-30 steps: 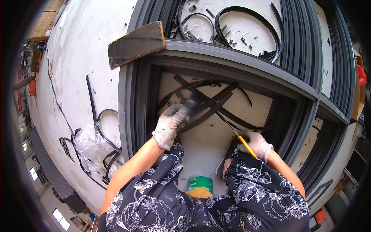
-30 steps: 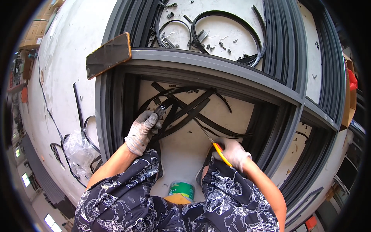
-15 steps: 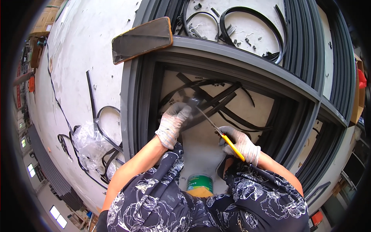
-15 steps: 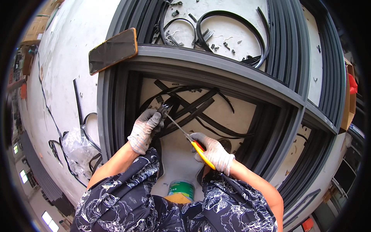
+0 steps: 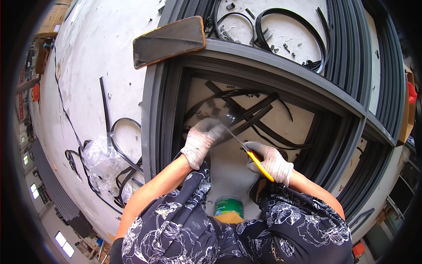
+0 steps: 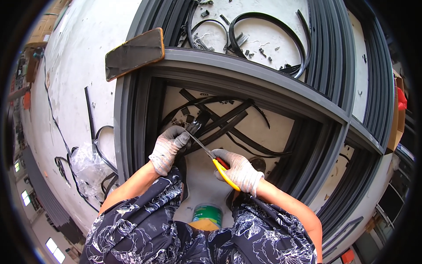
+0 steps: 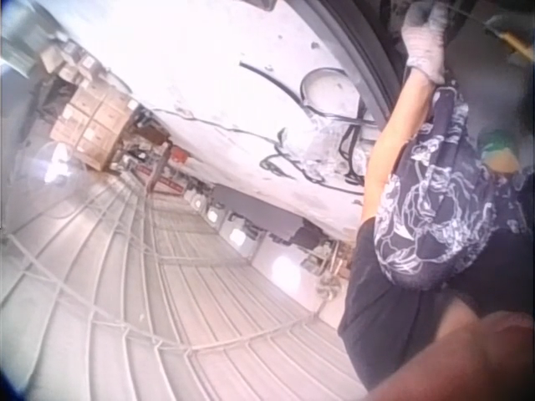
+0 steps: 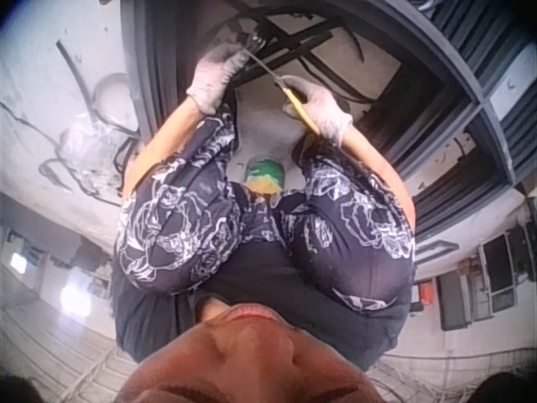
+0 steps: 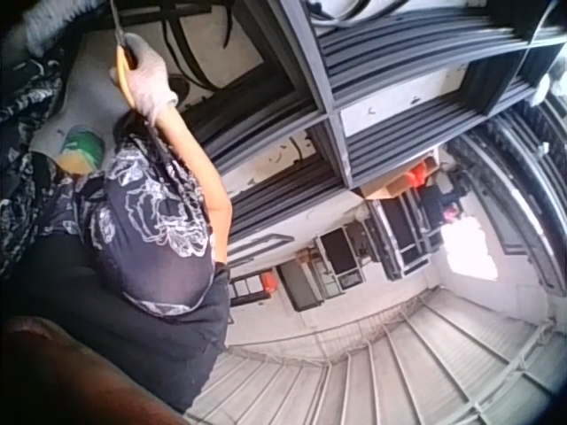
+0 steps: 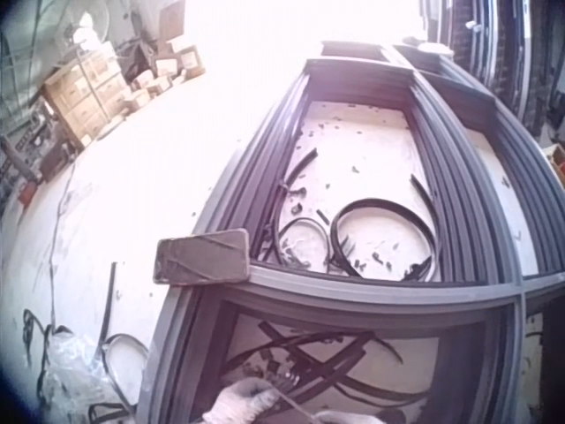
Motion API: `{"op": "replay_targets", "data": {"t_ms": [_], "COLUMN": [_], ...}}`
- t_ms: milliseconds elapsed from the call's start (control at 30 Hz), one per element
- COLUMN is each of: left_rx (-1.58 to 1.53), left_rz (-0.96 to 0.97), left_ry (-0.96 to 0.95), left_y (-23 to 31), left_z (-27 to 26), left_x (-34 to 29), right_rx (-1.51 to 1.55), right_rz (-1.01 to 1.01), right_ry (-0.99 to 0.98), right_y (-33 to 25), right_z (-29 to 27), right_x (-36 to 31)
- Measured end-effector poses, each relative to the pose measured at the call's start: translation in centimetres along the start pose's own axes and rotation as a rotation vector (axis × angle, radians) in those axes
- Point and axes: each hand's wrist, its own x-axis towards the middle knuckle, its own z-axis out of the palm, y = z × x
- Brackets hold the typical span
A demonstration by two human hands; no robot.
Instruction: Installing black rubber gaskets into the grooves of aluminum window frames.
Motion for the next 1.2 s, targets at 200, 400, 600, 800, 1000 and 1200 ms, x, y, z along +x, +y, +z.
{"op": "replay_targets", "data": {"t_ms": [200,400,600,800,1000,1200], "left_rx": [-0.077,0.09,-0.162,-0.333,-0.21,0.343], "left_rz": [-0.16,-0.179,-0.226,-0.339,-0.324,0.476], "left_ry": [-0.02,-0.124,-0.199,-0.332,-0.474,-0.153], "left_y": [1.7,1.3,2.4,6.2,11.8,9.9], "left_z": [0.3,0.2,-0.1,0.3,3.0,0.5], "left_x": [-0.6,-0.7,-0.6,-1.7,-2.2,-4.3], "right_rx": [-0.05,-0.231,-0.766,-0.639,0.414,0.514], "right_rz": [-0.047,0.046,0.337,-0.108,-0.078,-0.148], "right_ry": [0.033,-0.002,-0.017,0.092,-0.043,0.094], "right_y": [0.3,1.6,4.9,1.5,-3.1,-8.9], "right_z": [-0.1,-0.1,-1.4,-1.4,2.2,-0.7], "right_x": [-0.1,-0.5,-1.0,-0.4,1.6,-1.0]}}
